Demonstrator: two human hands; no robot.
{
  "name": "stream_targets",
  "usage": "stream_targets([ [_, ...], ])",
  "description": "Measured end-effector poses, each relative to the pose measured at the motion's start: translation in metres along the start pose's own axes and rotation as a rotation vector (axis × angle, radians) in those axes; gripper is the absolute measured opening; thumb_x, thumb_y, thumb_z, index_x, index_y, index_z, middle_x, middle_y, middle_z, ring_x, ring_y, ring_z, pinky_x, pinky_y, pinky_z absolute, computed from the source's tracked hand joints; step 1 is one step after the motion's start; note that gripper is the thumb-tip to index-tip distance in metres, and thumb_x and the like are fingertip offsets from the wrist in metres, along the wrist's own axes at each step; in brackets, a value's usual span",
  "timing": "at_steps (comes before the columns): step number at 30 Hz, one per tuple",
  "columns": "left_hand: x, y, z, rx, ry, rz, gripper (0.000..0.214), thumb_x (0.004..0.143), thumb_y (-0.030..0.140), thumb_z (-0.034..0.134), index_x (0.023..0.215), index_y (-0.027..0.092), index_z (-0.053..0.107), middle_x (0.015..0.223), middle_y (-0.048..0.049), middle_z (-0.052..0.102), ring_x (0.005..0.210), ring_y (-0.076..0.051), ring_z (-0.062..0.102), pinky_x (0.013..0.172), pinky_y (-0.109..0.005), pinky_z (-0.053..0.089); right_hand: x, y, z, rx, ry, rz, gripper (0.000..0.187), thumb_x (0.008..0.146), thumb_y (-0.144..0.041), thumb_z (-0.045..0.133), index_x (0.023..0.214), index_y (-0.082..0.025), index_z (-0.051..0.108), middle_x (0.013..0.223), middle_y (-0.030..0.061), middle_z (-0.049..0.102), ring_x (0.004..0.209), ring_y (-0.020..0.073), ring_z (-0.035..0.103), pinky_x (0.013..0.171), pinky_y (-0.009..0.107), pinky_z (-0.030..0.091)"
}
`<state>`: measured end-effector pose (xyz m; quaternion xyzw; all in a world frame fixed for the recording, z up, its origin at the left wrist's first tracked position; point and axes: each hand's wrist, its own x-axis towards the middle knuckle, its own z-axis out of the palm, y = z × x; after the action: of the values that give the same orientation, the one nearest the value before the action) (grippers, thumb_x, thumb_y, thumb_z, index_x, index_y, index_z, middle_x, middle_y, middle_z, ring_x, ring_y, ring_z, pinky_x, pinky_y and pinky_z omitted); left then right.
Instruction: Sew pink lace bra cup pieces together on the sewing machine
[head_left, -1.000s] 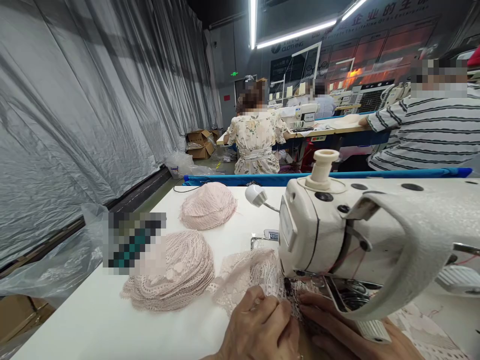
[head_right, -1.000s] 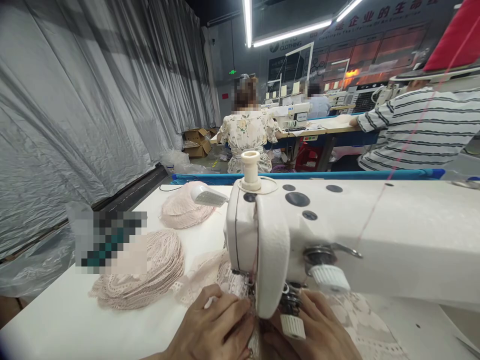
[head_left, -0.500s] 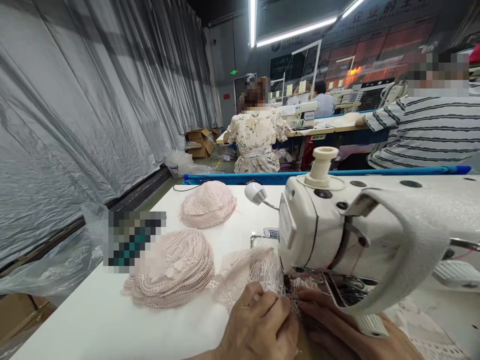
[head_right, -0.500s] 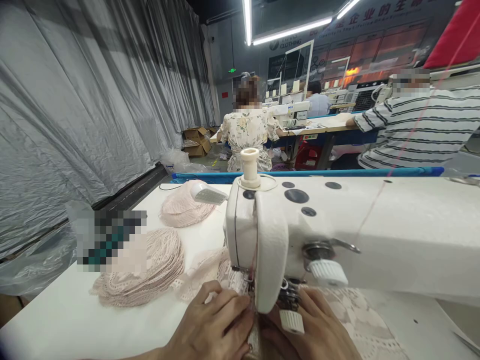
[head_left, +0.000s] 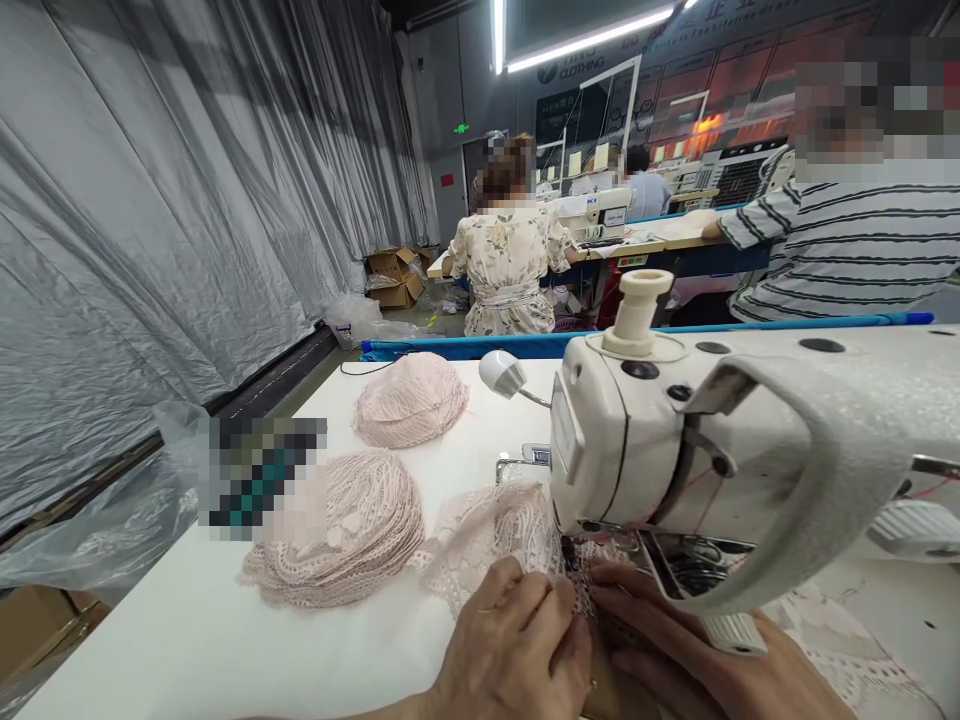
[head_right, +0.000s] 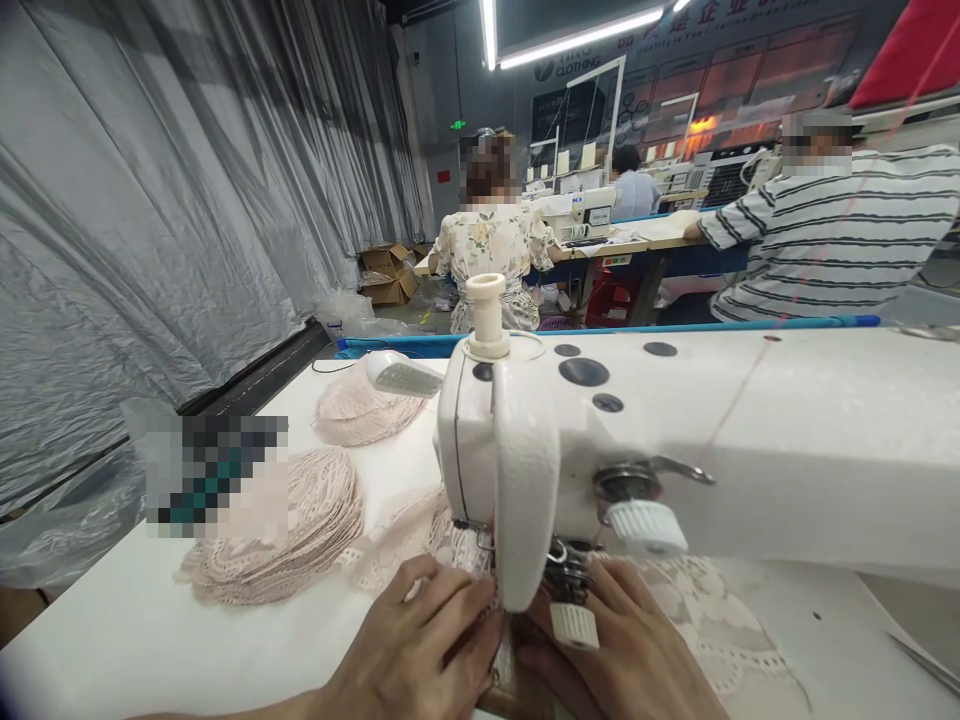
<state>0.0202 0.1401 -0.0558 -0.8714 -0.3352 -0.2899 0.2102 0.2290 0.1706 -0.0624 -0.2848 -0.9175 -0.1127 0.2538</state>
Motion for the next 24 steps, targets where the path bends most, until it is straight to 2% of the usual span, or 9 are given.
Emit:
stream_targets([
  [4,-0.006,0.006,0.008,0.076,0.122,0.009,0.018,0.087,0.009,0.049,0.085,0.007,0.066,0.091,-0.0088,0.069,0.085,-0.018,0.061,0.082,-0.032,0.045,0.005,0.000,-0.002,-0.010,0.001,-0.003,0.031,0.095,-0.026,0.040,0.102,-0.021,0.070,0.098,0.0055,0.074,0.082,0.0243,0.069,0.065,0.036,0.054],
  [7,-0.007,0.008,0.010,0.099,0.147,0.006,0.022,0.089,0.010,0.045,0.084,0.007,0.067,0.090,-0.0086,0.070,0.085,-0.019,0.062,0.083,-0.032,0.045,0.006,0.000,-0.003,-0.013,-0.004,-0.011,0.033,0.096,-0.028,0.039,0.100,-0.020,0.071,0.098,0.0064,0.074,0.082,0.0247,0.069,0.065,0.037,0.054],
  [12,-0.004,0.009,0.008,0.119,0.151,0.006,0.023,0.088,0.007,0.044,0.083,0.007,0.066,0.088,-0.0084,0.071,0.083,-0.019,0.062,0.084,-0.033,0.045,0.004,-0.001,-0.004,-0.056,-0.024,-0.018,0.040,0.099,-0.029,0.033,0.101,-0.021,0.072,0.097,0.0054,0.074,0.083,0.0240,0.069,0.065,0.036,0.054],
  [17,-0.008,0.010,0.010,0.150,0.137,0.025,0.021,0.087,0.007,0.044,0.087,0.007,0.065,0.092,-0.0100,0.070,0.088,-0.021,0.061,0.087,-0.035,0.043,0.006,-0.001,-0.005,-0.090,-0.035,-0.051,0.047,0.100,-0.040,0.030,0.099,-0.024,0.074,0.097,0.0061,0.075,0.081,0.0242,0.070,0.063,0.036,0.054],
  [24,-0.016,0.008,0.009,0.199,0.043,0.084,0.027,0.094,0.024,0.045,0.095,0.007,0.065,0.098,-0.0108,0.067,0.093,-0.022,0.060,0.088,-0.036,0.041,0.006,-0.001,-0.005,-0.045,0.024,-0.047,0.046,0.101,-0.039,0.030,0.099,-0.022,0.073,0.097,0.0085,0.074,0.080,0.0233,0.070,0.064,0.034,0.054],
])
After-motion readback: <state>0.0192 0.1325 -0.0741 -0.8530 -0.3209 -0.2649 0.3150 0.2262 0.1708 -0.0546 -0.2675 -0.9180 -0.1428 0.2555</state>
